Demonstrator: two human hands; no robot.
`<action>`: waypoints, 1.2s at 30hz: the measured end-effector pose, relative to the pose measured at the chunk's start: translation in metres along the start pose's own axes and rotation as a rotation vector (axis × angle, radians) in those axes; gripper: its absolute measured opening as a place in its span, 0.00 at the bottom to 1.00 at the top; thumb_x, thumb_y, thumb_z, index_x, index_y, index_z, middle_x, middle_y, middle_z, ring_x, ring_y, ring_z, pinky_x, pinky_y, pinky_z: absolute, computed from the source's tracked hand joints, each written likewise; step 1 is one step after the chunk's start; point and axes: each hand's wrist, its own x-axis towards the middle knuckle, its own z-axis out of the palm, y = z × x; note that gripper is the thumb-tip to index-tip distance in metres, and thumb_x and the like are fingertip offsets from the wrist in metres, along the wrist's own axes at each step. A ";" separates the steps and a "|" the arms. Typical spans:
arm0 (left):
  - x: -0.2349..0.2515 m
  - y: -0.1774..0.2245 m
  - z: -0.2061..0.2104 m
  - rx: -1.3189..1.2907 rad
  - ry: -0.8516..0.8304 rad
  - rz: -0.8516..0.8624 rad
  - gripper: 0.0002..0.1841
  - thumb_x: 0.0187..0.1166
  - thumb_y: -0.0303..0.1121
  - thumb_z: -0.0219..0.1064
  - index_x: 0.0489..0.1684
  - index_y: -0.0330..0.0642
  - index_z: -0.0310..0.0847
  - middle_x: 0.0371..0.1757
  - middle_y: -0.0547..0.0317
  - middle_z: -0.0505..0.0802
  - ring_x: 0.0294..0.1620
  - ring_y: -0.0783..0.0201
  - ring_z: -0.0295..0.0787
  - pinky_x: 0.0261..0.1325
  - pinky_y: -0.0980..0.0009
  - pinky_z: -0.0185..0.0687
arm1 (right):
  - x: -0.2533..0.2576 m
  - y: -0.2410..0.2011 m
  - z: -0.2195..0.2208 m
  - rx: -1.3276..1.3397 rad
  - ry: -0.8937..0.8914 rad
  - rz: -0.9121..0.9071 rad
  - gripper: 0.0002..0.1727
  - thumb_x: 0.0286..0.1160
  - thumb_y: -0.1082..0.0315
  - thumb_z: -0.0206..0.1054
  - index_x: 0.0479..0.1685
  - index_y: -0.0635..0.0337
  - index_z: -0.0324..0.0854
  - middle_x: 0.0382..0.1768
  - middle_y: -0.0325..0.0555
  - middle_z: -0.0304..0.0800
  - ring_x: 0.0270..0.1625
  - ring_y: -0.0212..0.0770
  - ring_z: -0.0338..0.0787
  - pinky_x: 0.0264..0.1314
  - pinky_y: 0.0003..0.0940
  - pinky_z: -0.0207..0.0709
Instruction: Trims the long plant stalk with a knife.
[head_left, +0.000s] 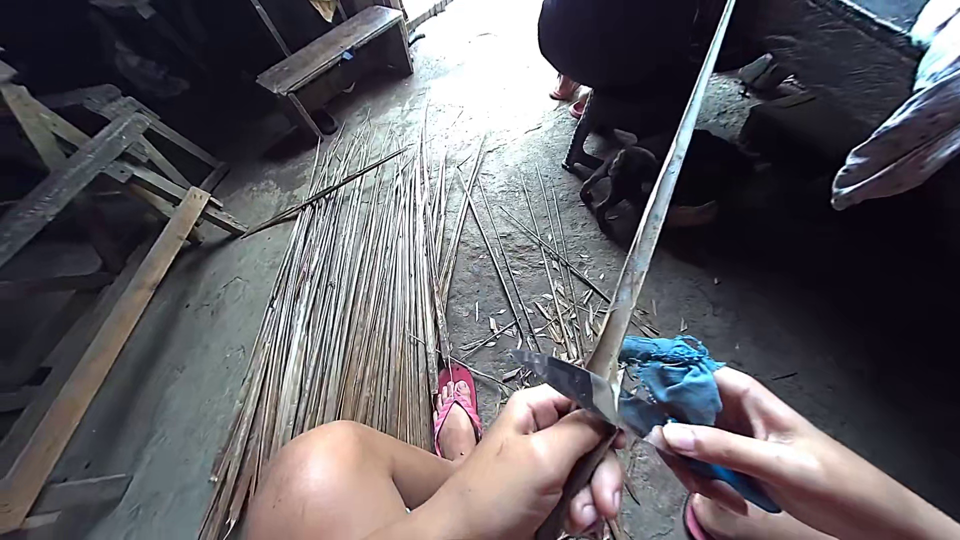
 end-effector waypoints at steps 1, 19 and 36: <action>0.001 0.000 0.000 0.011 0.017 -0.004 0.18 0.88 0.21 0.40 0.36 0.45 0.76 0.16 0.74 0.83 0.14 0.87 0.73 0.20 0.91 0.69 | 0.000 0.000 0.000 -0.017 0.020 0.003 0.21 0.76 0.70 0.69 0.67 0.43 0.76 0.33 0.23 0.92 0.26 0.17 0.86 0.26 0.12 0.79; 0.005 0.002 -0.006 0.246 0.249 0.006 0.11 0.90 0.23 0.38 0.49 0.41 0.67 0.22 0.71 0.83 0.16 0.85 0.70 0.21 0.88 0.65 | -0.001 -0.009 0.011 -0.163 0.169 0.025 0.22 0.76 0.72 0.63 0.70 0.51 0.70 0.30 0.20 0.88 0.23 0.18 0.83 0.24 0.15 0.78; 0.004 -0.019 0.000 0.112 0.205 0.029 0.11 0.92 0.24 0.41 0.43 0.44 0.69 0.18 0.71 0.83 0.15 0.80 0.79 0.20 0.85 0.78 | 0.018 -0.001 0.033 0.062 -0.007 0.143 0.07 0.74 0.72 0.63 0.44 0.48 0.73 0.23 0.28 0.90 0.18 0.20 0.84 0.17 0.14 0.74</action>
